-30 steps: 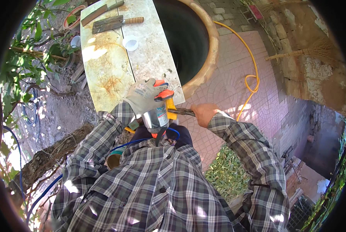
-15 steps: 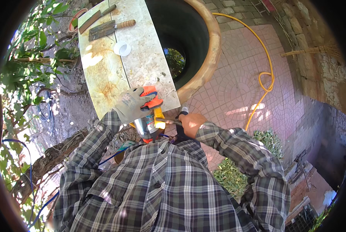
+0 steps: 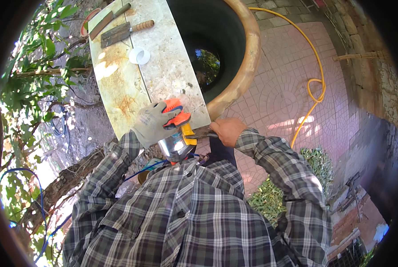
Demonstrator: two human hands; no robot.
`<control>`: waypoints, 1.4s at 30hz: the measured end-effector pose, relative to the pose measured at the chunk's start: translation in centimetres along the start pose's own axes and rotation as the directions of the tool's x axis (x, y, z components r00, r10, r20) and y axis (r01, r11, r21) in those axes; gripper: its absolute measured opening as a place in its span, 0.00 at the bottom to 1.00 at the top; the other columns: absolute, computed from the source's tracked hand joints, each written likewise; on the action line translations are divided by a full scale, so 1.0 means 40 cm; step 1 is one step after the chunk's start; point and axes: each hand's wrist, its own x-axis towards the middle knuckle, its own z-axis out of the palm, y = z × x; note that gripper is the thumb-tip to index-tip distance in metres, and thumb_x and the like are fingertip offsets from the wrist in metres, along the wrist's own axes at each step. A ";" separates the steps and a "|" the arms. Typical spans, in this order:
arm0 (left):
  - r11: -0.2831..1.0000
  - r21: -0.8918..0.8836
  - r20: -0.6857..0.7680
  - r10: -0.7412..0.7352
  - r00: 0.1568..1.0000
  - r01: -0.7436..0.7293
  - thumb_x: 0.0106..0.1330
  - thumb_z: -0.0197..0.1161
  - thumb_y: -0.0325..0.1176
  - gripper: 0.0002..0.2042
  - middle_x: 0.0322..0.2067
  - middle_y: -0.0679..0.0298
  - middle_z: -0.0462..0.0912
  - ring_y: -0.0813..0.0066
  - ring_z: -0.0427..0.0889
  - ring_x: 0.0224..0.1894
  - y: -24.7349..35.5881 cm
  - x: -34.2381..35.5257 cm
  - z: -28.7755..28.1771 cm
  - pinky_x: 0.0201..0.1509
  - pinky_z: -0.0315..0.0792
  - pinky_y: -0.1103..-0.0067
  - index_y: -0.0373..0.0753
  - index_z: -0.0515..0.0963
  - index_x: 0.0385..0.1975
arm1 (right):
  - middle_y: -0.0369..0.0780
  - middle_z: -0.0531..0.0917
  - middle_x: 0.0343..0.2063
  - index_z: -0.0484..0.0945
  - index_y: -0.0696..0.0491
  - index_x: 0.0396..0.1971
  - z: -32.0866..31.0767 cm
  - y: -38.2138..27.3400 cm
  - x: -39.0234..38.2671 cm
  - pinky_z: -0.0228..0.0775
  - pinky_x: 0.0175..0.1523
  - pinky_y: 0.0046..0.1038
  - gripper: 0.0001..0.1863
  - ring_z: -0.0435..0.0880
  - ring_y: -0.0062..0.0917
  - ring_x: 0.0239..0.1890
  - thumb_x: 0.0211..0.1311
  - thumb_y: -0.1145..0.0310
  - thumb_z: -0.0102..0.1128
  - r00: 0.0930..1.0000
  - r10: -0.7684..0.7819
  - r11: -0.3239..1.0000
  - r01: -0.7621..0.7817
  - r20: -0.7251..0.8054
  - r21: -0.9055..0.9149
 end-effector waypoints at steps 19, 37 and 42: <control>0.988 -0.145 0.192 0.084 0.978 -0.056 0.51 0.67 0.51 0.30 0.43 0.53 0.77 0.52 0.80 0.45 -0.120 0.041 -0.060 0.50 0.74 0.64 0.53 0.77 0.58 | 0.52 0.83 0.28 0.77 0.58 0.37 -0.135 -0.276 0.025 0.72 0.38 0.47 0.12 0.82 0.49 0.32 0.52 0.71 0.57 0.865 0.427 0.872 -0.471 0.265 0.131; 0.922 -0.382 0.477 0.142 0.867 0.060 0.40 0.72 0.48 0.31 0.33 0.50 0.84 0.51 0.84 0.38 -0.130 0.129 -0.127 0.45 0.77 0.66 0.35 0.80 0.45 | 0.29 0.70 0.20 0.74 0.57 0.43 -0.041 -0.288 0.005 0.54 0.17 0.13 0.12 0.65 0.07 0.15 0.59 0.73 0.59 0.775 -0.165 -0.351 -0.625 0.610 0.698; 0.934 -0.357 0.564 0.210 0.799 0.007 0.40 0.72 0.48 0.31 0.33 0.50 0.84 0.51 0.84 0.39 -0.080 0.226 -0.091 0.45 0.77 0.66 0.35 0.80 0.45 | 0.26 0.65 0.18 0.74 0.54 0.43 0.000 -0.239 -0.043 0.51 0.18 0.14 0.11 0.60 0.07 0.15 0.63 0.71 0.62 0.821 -0.220 -0.575 -0.546 0.527 0.610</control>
